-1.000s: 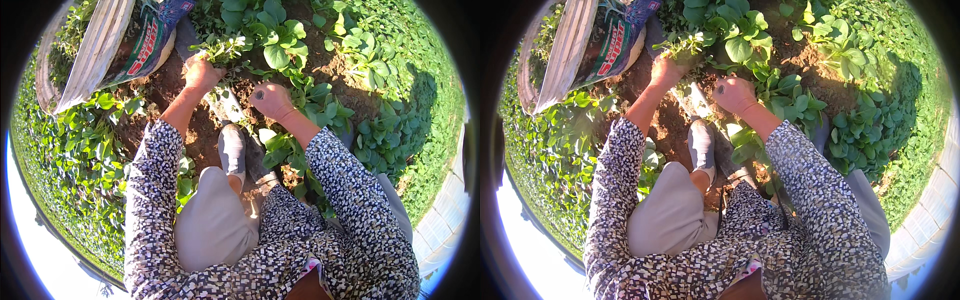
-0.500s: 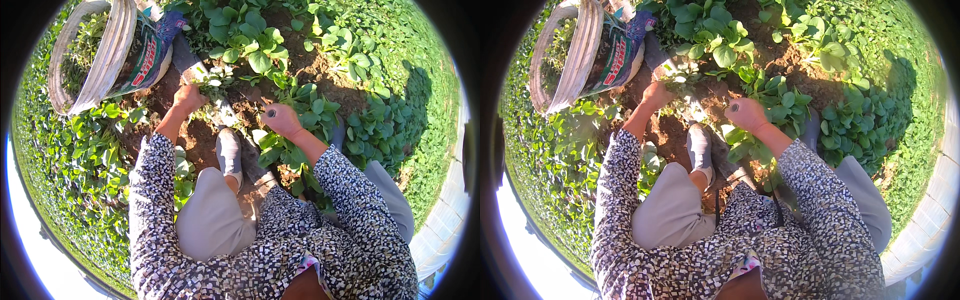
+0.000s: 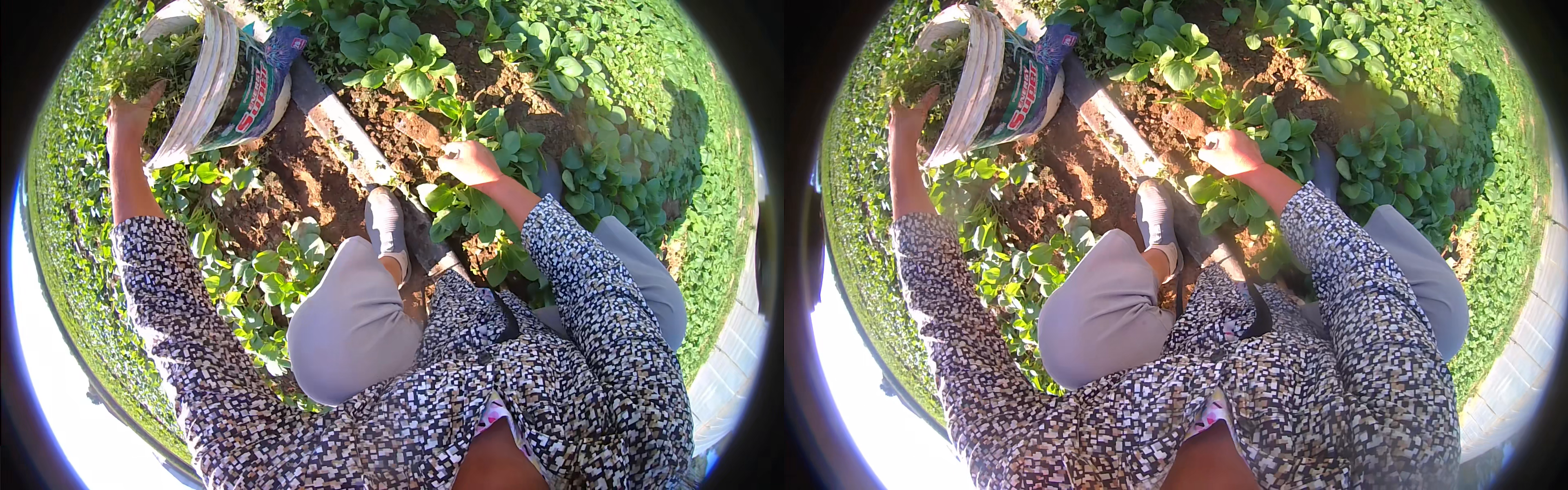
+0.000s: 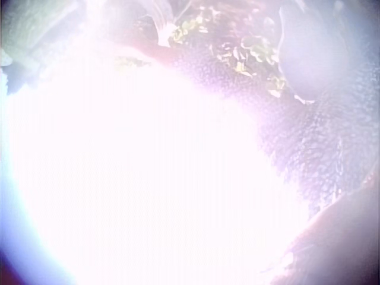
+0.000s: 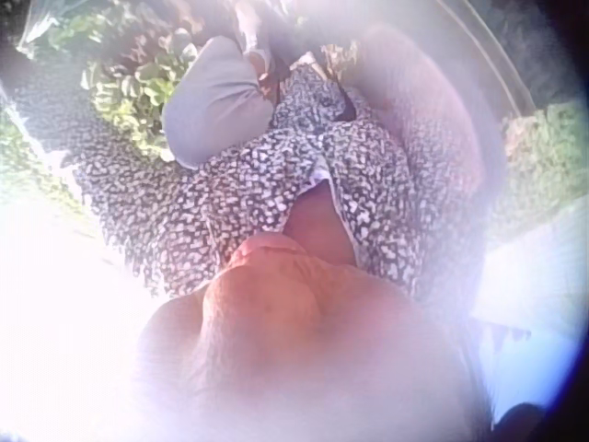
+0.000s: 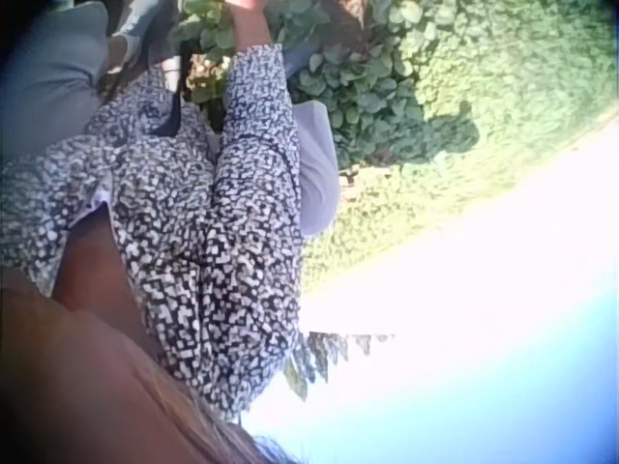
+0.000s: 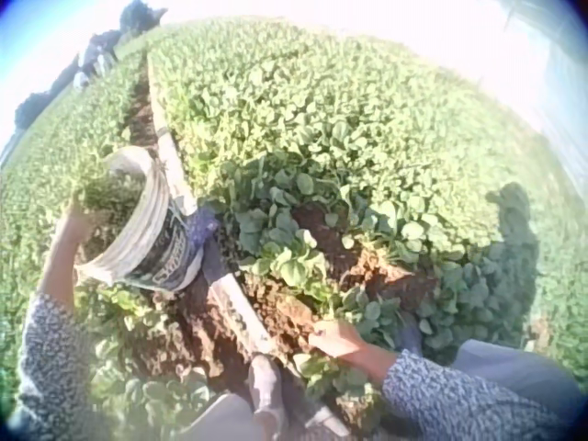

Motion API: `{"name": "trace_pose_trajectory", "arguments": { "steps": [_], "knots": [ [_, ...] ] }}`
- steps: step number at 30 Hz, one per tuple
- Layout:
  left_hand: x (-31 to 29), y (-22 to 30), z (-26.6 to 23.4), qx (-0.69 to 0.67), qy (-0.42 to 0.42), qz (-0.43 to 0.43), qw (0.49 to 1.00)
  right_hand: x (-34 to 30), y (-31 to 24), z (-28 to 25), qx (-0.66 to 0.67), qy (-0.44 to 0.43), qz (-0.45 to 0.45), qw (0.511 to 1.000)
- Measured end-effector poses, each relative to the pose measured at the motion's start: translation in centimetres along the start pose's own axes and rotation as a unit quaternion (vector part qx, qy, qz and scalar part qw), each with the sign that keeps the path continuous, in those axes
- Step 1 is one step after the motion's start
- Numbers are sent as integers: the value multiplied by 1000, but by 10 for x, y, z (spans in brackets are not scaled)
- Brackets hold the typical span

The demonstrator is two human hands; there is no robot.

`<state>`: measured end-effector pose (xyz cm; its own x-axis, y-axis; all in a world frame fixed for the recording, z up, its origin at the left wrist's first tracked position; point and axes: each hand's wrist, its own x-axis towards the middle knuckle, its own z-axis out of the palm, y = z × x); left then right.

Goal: The person weeds a field of leafy green plants using a small hand trowel, pulling up weeds and placing them into a plastic bucket.

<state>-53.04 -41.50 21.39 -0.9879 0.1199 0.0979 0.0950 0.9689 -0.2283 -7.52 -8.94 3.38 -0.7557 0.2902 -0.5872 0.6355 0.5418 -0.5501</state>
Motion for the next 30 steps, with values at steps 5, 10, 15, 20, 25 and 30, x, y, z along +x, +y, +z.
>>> {"name": "trace_pose_trajectory", "arguments": {
  "steps": [5,10,15,20,25,30],
  "knots": [
    [-125,66,-7,-301,303,125,895,-13,5,-14,-3,-46,34,998],
    [-248,160,118,-309,-180,256,898,-16,6,-27,-127,-55,-62,988],
    [-292,164,226,-251,-239,219,912,-25,6,-46,-222,-5,-219,950],
    [-291,155,229,-428,-300,271,809,-44,9,-64,-252,-29,-279,926],
    [-325,181,182,-324,-386,269,821,-52,19,-66,-231,-33,-338,912],
    [-389,185,159,-248,-304,336,856,-58,23,-63,-219,-42,-291,930]
  ]
}}
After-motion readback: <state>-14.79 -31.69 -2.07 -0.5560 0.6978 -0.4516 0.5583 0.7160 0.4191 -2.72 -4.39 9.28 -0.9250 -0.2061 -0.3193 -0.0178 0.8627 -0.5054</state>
